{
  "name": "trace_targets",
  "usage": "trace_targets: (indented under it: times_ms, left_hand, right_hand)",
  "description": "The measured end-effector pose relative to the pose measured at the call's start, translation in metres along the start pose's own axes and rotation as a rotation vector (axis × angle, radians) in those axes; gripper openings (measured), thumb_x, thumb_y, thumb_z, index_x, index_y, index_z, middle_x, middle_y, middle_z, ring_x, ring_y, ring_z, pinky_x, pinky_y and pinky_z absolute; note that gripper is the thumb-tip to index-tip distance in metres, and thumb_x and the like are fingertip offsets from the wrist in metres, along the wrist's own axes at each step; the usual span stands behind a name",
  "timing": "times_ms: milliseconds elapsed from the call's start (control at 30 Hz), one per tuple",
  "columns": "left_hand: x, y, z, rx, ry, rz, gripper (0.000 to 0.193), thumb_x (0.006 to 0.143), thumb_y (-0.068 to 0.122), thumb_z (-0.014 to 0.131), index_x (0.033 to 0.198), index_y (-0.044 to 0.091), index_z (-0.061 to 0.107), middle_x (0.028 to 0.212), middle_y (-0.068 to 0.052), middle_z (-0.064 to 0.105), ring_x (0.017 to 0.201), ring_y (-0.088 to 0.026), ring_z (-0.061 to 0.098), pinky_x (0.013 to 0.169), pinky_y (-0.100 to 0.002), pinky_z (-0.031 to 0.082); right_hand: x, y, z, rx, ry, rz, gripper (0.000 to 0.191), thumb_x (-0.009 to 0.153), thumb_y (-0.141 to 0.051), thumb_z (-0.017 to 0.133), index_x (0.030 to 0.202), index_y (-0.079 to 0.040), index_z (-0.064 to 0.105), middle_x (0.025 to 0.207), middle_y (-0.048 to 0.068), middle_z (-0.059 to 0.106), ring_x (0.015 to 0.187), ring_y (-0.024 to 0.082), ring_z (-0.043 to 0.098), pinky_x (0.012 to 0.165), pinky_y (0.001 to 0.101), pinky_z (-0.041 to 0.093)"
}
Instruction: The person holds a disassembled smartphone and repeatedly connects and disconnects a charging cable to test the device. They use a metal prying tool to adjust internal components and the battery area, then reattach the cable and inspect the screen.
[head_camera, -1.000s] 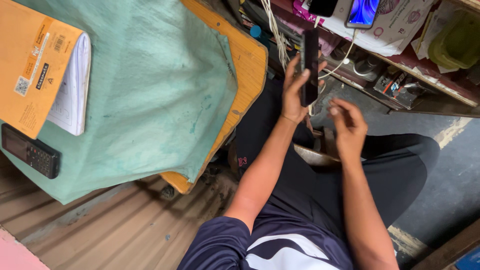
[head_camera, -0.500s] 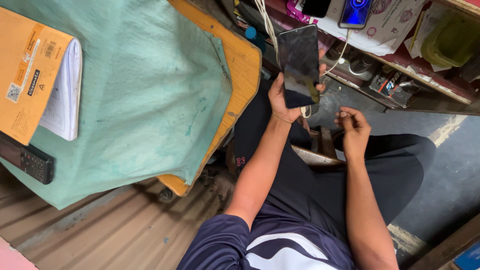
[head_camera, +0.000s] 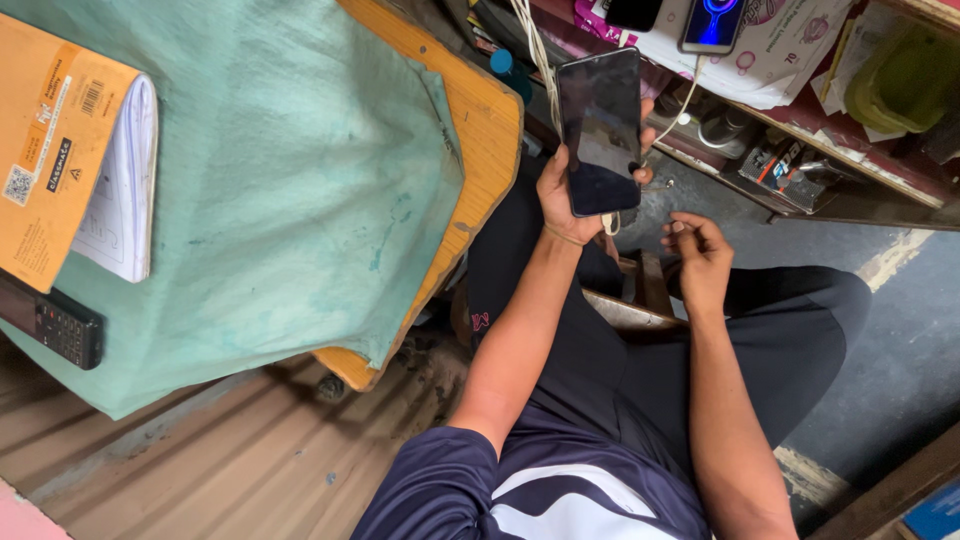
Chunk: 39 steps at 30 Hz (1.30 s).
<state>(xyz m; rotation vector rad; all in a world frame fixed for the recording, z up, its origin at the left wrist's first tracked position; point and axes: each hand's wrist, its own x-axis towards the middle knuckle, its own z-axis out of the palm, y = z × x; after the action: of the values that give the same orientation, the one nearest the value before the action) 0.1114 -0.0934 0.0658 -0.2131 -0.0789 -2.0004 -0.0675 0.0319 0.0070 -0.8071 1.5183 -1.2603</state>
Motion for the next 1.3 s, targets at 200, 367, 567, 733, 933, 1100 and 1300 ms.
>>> trace_targets:
  times_ms: [200, 367, 567, 733, 933, 1100, 1300]
  left_hand:
    - [0.0, 0.0002, -0.0015, -0.001, -0.005, -0.002, 0.073, 0.105, 0.041, 0.066, 0.161, 0.006, 0.035, 0.164, -0.026, 0.031, 0.141, -0.038, 0.053, 0.097, -0.048, 0.051]
    - [-0.0004, 0.0003, -0.0013, 0.002, -0.012, 0.0, 0.073, 0.105, 0.041, 0.065, 0.161, 0.006, 0.034, 0.164, -0.026, 0.031, 0.139, -0.037, 0.053, 0.096, -0.049, 0.051]
    - [-0.0001, -0.0001, -0.0007, -0.006, -0.033, -0.006, 0.071, 0.105, 0.041, 0.065, 0.161, 0.009, 0.035, 0.164, -0.026, 0.032, 0.139, -0.037, 0.054, 0.096, -0.049, 0.051]
    - [0.0, -0.0003, -0.0005, -0.012, -0.029, -0.007, 0.073, 0.104, 0.041, 0.066, 0.161, 0.007, 0.035, 0.163, -0.026, 0.032, 0.135, -0.036, 0.055, 0.095, -0.048, 0.051]
    - [0.0005, -0.0003, 0.0008, -0.001, -0.033, -0.001, 0.074, 0.104, 0.041, 0.066, 0.161, 0.007, 0.034, 0.163, -0.027, 0.033, 0.139, -0.038, 0.056, 0.095, -0.049, 0.052]
    - [-0.0005, -0.0006, 0.0016, 0.009, -0.035, 0.005, 0.073, 0.104, 0.04, 0.066, 0.162, 0.009, 0.034, 0.162, -0.027, 0.034, 0.134, -0.037, 0.056, 0.095, -0.049, 0.052]
    - [0.0003, -0.0002, 0.001, -0.007, -0.04, -0.01, 0.074, 0.103, 0.04, 0.067, 0.162, 0.01, 0.033, 0.163, -0.027, 0.033, 0.138, -0.038, 0.056, 0.095, -0.049, 0.052]
  right_hand:
    - [-0.0003, -0.0015, 0.001, -0.012, -0.007, 0.002, 0.017, 0.108, -0.004, 0.058, 0.12, 0.002, 0.069, 0.103, 0.009, 0.072, 0.087, 0.012, 0.066, 0.077, 0.0245, 0.053]
    - [-0.0007, -0.0044, 0.0028, -0.03, -0.003, 0.019, 0.017, 0.108, -0.005, 0.058, 0.118, 0.001, 0.069, 0.102, 0.009, 0.073, 0.086, 0.012, 0.067, 0.077, 0.0246, 0.053]
    - [-0.0015, -0.0069, 0.0037, -0.047, -0.015, 0.016, 0.017, 0.109, -0.006, 0.058, 0.119, 0.001, 0.07, 0.103, 0.009, 0.073, 0.087, 0.012, 0.067, 0.078, 0.0249, 0.054]
    - [-0.0009, -0.0072, 0.0043, -0.046, -0.019, 0.021, 0.017, 0.109, -0.006, 0.058, 0.119, 0.001, 0.07, 0.103, 0.009, 0.073, 0.087, 0.012, 0.067, 0.078, 0.0252, 0.054]
    - [-0.0016, -0.0088, 0.0048, -0.035, -0.023, 0.029, 0.018, 0.108, -0.006, 0.057, 0.12, 0.001, 0.069, 0.104, 0.008, 0.072, 0.088, 0.012, 0.066, 0.078, 0.025, 0.054]
    - [-0.0017, -0.0096, 0.0055, -0.034, -0.026, 0.035, 0.017, 0.109, -0.006, 0.057, 0.119, 0.001, 0.069, 0.103, 0.008, 0.072, 0.088, 0.012, 0.066, 0.078, 0.025, 0.054]
    - [-0.0009, -0.0069, 0.0052, -0.031, -0.03, 0.021, 0.018, 0.109, -0.006, 0.057, 0.12, 0.001, 0.069, 0.103, 0.008, 0.072, 0.088, 0.012, 0.066, 0.078, 0.0248, 0.053]
